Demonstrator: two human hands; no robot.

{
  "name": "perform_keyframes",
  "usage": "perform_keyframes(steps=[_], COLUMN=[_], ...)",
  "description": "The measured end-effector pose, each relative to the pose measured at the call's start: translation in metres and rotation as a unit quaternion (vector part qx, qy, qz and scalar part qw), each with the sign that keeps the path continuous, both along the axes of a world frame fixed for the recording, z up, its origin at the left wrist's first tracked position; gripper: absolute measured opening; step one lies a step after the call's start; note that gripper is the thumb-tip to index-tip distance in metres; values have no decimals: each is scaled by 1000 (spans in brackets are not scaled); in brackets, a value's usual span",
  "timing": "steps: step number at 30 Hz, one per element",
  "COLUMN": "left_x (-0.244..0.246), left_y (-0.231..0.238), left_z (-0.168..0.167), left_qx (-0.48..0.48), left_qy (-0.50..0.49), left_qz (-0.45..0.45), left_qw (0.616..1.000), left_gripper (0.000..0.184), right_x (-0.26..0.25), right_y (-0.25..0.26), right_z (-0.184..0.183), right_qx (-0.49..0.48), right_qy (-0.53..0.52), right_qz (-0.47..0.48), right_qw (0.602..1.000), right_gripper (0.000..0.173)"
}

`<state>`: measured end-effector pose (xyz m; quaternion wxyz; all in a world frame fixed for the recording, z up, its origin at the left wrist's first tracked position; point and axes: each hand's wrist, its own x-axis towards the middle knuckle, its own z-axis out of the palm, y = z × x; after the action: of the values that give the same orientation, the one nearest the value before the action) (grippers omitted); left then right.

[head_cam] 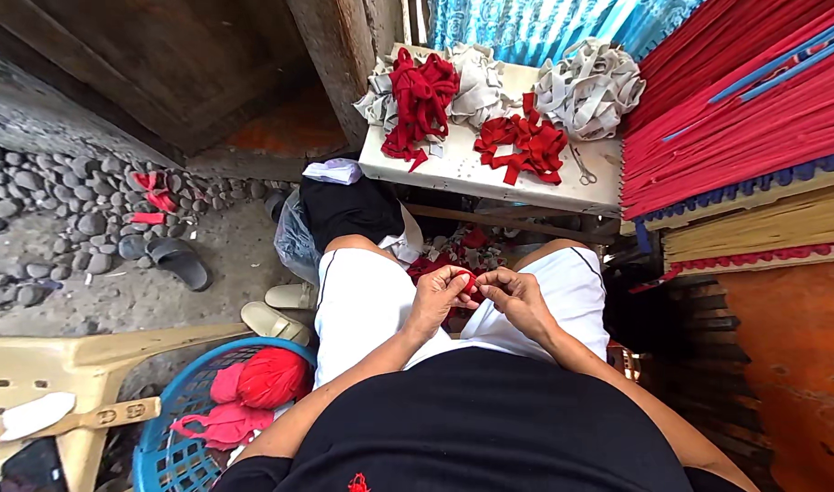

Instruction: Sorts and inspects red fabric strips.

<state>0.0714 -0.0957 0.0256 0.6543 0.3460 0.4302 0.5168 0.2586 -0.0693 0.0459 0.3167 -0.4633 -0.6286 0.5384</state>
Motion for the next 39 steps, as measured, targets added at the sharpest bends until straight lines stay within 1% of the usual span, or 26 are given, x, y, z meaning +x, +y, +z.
perform_keyframes(steps=[5, 8, 11, 15, 19, 21, 26, 31, 33, 35, 36, 39], left_x=[1, 2, 2, 1, 2, 2, 1, 2, 3, 4, 5, 4], left_y=[0, -1, -1, 1, 1, 1, 1, 0, 0, 0, -1, -1], left_z=[1, 3, -1, -10, -14, -14, -15, -16, -17, -16, -14, -5], left_qx=[3, 11, 58, 161, 245, 271, 325, 351, 343, 298, 266, 159], left_qy=[9, 46, 104, 210, 277, 290, 316, 321, 306, 264, 245, 197], left_qz=[0, 12, 42, 77, 123, 131, 117, 93, 87, 82, 78, 45], left_qw=[1000, 999, 992, 961, 921, 908, 884, 875, 884, 914, 929, 966], left_gripper=[13, 10, 12, 10, 9, 9, 6, 8, 7, 7, 11, 32], right_x=[0, -3, -6, -9, -11, -11, -10, -11, -9, -7, -6, -2], right_y=[0, -2, -5, -7, -8, -9, -11, -11, -12, -11, -10, -6], right_z=[1, 2, 0, 0, -1, -1, -4, -3, -2, 0, 2, 8], right_qx=[8, 13, -7, -47, -78, -87, -95, -96, -92, -77, -66, -41], right_qy=[-6, -13, -9, 13, 41, 53, 80, 82, 75, 50, 32, -22], right_qz=[1, -13, -31, -46, -61, -66, -74, -92, -91, -83, -78, -59], right_qw=[1000, 1000, 999, 998, 994, 993, 989, 988, 989, 992, 994, 997], right_gripper=[11, 10, 11, 11, 10, 9, 7, 6, 6, 6, 6, 6])
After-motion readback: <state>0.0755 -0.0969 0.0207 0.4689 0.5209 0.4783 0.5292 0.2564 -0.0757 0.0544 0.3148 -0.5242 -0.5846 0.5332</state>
